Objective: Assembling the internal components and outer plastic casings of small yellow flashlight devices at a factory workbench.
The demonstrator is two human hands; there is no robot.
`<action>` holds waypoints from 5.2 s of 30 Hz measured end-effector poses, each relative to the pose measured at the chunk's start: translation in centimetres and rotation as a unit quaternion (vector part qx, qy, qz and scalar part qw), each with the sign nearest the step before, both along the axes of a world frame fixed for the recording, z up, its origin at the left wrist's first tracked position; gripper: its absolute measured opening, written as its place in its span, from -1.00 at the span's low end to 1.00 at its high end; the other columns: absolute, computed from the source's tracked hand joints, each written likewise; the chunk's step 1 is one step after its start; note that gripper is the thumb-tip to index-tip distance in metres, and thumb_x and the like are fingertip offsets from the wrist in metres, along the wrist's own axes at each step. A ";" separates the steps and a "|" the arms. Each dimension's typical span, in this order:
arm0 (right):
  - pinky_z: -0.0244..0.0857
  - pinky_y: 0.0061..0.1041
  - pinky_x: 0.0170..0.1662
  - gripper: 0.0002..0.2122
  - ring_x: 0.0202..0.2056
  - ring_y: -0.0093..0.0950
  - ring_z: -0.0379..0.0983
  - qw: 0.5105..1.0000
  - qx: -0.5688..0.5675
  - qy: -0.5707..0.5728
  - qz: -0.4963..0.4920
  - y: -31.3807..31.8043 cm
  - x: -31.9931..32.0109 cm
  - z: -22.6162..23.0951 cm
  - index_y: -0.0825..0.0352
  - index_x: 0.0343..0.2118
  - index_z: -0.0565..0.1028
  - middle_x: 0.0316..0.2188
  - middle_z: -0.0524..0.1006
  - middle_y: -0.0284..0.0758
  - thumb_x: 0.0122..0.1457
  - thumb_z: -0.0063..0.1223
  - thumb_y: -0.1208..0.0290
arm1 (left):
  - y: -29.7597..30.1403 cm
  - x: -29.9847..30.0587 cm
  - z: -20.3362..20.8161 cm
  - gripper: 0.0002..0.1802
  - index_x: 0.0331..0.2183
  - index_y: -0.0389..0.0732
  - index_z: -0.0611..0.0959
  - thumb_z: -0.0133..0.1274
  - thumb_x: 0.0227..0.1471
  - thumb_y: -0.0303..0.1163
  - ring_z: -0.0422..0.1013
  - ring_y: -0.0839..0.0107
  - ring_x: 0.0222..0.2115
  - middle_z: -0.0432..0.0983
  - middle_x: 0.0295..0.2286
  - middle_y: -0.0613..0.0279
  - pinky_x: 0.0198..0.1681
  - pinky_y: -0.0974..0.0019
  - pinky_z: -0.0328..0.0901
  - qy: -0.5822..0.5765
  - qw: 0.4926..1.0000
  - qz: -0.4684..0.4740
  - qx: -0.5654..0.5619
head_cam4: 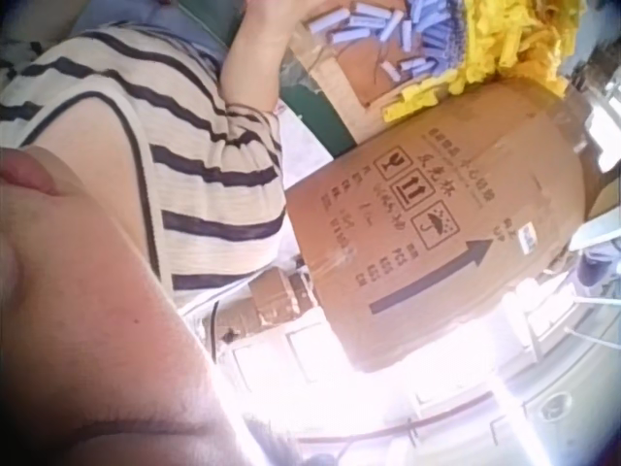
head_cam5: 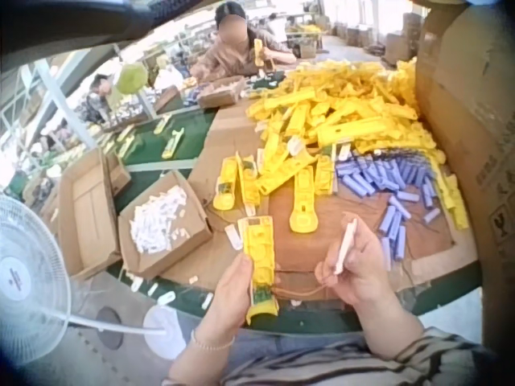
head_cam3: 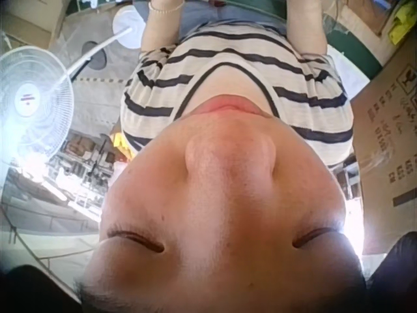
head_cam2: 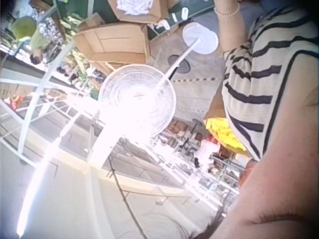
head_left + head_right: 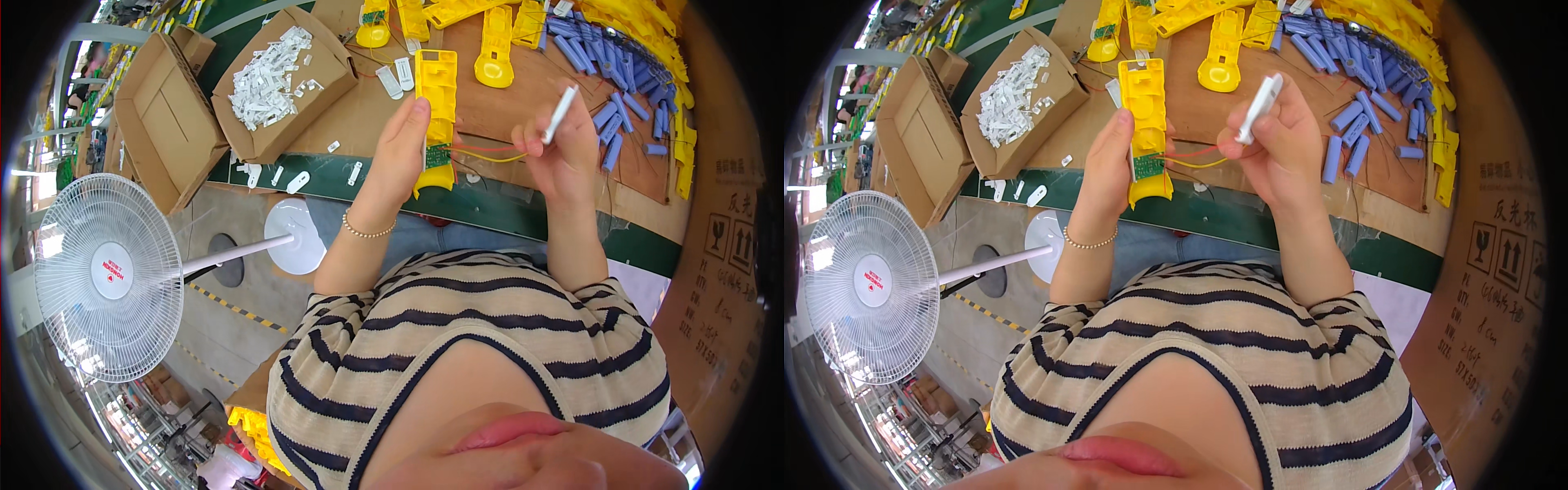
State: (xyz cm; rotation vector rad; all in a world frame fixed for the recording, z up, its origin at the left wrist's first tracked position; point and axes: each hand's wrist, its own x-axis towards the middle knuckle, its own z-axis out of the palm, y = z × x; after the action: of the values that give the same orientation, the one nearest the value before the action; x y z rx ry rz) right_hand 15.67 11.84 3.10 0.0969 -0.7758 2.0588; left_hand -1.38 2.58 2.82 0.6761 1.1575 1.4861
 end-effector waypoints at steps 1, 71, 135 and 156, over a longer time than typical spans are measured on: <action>0.29 -0.49 -0.44 -0.72 -0.57 -0.46 0.40 0.999 -0.010 -0.042 -0.016 0.0 0.0 0.1 0.32 -0.11 0.37 -0.45 0.51 -0.19 0.09 0.05 0.49 | -0.1 0.0 0.0 -0.55 -0.13 -0.27 0.40 -0.35 0.22 -0.09 0.42 0.45 -0.41 0.46 -0.32 0.16 -0.36 0.37 0.36 0.042 0.999 -0.013 0.016; 0.37 -0.65 -0.31 -0.59 -0.28 -0.53 0.47 0.945 0.006 -0.325 0.021 -0.2 -1.1 -0.4 0.48 -0.02 0.34 -0.26 0.51 -0.28 0.05 0.11 0.49 | 0.1 0.8 0.7 -0.25 0.14 -0.20 0.15 0.12 -0.05 -0.42 0.34 0.39 -0.14 0.35 -0.10 0.17 -0.06 0.30 0.26 -0.124 0.976 -0.177 -0.002; 0.44 -0.62 -0.21 -0.83 -0.21 -0.44 0.48 0.955 -0.120 -0.269 -0.019 -0.9 -1.2 1.2 0.47 -0.24 0.40 -0.30 0.51 -0.21 0.08 0.00 0.58 | -1.4 1.7 -2.7 -0.61 -0.09 -0.27 0.27 -0.20 -0.03 -0.63 0.37 0.50 -0.42 0.34 -0.31 0.20 -0.36 0.39 0.34 0.018 0.993 0.038 0.109; 0.33 -0.67 -0.35 -0.80 -0.43 -0.64 0.48 0.820 0.219 -0.504 -0.158 -3.6 -2.9 1.4 0.52 -0.28 0.50 -0.47 0.56 -0.30 0.03 0.07 0.52 | -1.4 2.9 -2.2 -0.50 -0.03 -0.30 0.27 -0.05 -0.07 -0.53 0.38 0.29 -0.21 0.40 -0.25 0.05 -0.13 0.31 0.26 0.298 0.950 0.056 0.070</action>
State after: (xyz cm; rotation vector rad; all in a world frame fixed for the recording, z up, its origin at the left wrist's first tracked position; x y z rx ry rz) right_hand 12.75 8.28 4.53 -0.8835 -1.7594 1.4682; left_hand 1.56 1.16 0.60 1.2314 1.5712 1.5143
